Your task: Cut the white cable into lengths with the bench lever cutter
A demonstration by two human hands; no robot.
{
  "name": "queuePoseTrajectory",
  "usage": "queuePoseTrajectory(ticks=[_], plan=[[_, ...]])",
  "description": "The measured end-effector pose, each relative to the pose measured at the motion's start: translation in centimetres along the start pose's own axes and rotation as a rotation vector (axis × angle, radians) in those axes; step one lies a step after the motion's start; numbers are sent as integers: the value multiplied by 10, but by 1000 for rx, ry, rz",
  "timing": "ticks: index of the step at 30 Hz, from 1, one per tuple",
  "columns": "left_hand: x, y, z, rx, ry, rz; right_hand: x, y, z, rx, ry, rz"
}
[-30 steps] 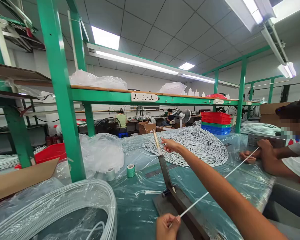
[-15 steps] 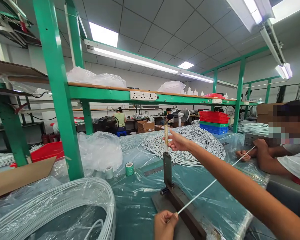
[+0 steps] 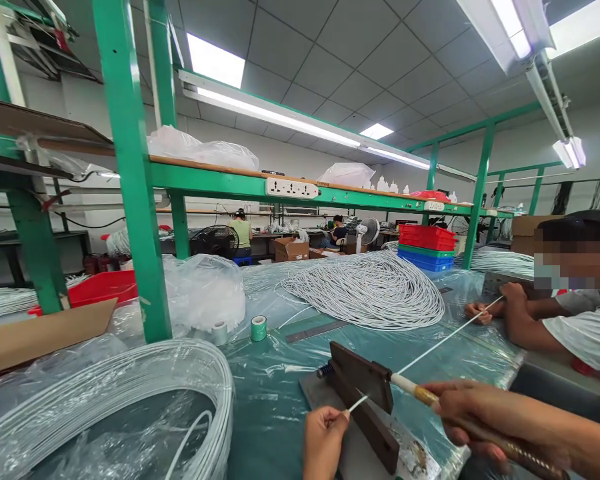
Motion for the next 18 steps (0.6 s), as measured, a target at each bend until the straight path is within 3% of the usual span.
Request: queuePoseTrajectory(ticks=[6, 12, 18], plan=[[-5, 3, 0, -5, -1, -3, -6, 6, -8, -116, 440, 12], [-2, 2, 0, -15, 28, -39, -20, 9, 9, -209, 358, 84], [-3, 0, -1, -28, 23, -71, -17, 7, 19, -241, 488, 237]])
Point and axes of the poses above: each hand's wrist, its own y-axis away from the middle knuckle, its own z-axis out of the back of the hand, x = y × z, the point moved 9 cm from there along -y, towards the middle knuckle, and after that the axes turned 9 degrees about x, right-handed, at the moved point
